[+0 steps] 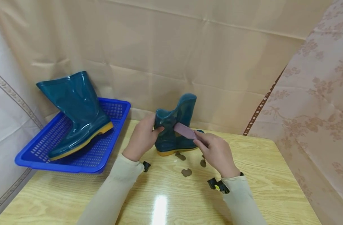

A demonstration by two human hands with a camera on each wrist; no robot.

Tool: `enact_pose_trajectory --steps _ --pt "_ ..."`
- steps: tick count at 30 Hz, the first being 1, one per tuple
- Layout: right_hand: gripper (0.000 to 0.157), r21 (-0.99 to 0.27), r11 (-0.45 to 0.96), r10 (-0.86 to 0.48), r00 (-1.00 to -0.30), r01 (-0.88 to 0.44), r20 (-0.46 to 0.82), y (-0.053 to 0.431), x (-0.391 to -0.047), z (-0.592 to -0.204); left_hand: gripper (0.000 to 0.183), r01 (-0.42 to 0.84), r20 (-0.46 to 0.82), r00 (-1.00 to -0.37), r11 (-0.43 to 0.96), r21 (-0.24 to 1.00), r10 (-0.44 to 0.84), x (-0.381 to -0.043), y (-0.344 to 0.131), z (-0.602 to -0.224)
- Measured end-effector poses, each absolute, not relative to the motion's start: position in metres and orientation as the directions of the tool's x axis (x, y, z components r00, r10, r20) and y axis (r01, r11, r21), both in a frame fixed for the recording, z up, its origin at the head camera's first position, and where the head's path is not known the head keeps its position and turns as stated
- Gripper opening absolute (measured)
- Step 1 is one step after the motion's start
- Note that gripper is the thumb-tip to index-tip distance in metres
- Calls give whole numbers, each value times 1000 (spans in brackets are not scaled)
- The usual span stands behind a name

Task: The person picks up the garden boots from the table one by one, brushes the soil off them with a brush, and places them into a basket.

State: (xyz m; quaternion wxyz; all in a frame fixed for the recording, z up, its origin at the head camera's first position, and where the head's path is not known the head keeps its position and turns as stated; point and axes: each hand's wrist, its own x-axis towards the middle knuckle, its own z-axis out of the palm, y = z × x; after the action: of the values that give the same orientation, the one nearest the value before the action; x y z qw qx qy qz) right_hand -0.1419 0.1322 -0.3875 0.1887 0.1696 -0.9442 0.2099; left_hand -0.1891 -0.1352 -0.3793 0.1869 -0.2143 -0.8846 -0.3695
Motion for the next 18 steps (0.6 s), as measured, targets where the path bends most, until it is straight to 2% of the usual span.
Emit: enact_pose_trajectory --steps 4,9,13,18 --pt "34 -312 837 -258 -828 -448 498 133 -143 -388 18 536 536 -816 629 563 216 -190 -134 -383" --pt "35 -325 812 -242 -787 -485 567 131 -144 -387 22 451 466 -872 615 647 149 -190 -134 -382" --pt "37 -332 812 -233 -787 -481 571 130 -144 -387 29 399 388 -908 606 688 157 -189 -134 -379" --pt "37 -319 837 -237 -820 -444 522 130 -144 -389 30 375 351 -922 613 696 166 -188 -133 -378"
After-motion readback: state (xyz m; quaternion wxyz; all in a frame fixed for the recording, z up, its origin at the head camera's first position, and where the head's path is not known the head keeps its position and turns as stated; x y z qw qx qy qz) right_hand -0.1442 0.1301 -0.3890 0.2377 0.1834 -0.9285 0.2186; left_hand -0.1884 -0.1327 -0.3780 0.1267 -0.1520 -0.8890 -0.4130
